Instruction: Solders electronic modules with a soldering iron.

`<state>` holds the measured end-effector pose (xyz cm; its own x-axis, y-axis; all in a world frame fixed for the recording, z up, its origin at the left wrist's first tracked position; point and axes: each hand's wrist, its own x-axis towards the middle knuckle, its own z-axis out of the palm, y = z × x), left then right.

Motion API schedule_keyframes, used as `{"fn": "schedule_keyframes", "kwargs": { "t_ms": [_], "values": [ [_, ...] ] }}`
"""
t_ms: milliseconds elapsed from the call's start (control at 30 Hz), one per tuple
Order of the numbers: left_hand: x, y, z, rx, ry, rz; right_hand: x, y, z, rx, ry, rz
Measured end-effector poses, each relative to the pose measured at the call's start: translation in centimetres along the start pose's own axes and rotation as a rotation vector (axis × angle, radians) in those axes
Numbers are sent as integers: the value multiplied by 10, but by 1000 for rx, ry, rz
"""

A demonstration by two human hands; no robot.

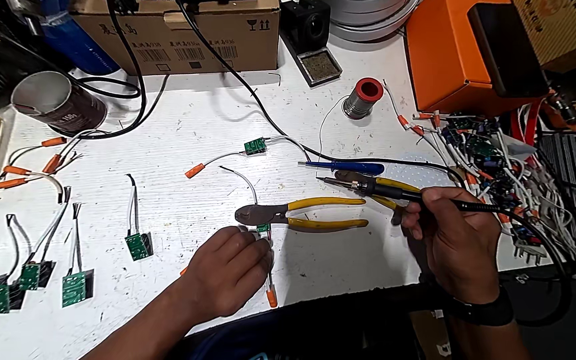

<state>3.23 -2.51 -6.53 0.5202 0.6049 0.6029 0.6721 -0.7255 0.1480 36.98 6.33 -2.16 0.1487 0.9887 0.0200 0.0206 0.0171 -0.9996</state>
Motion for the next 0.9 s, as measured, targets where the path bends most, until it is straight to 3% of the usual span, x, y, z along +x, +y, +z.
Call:
{"fn": "schedule_keyframes", "kwargs": {
  "t_ms": [367, 900],
  "values": [
    [-1, 0, 1, 0, -1, -1, -3, -1, 4, -43, 37, -3],
    [0, 0, -1, -13, -7, -5, -8, -6, 4, 333, 67, 173]
  ]
}}
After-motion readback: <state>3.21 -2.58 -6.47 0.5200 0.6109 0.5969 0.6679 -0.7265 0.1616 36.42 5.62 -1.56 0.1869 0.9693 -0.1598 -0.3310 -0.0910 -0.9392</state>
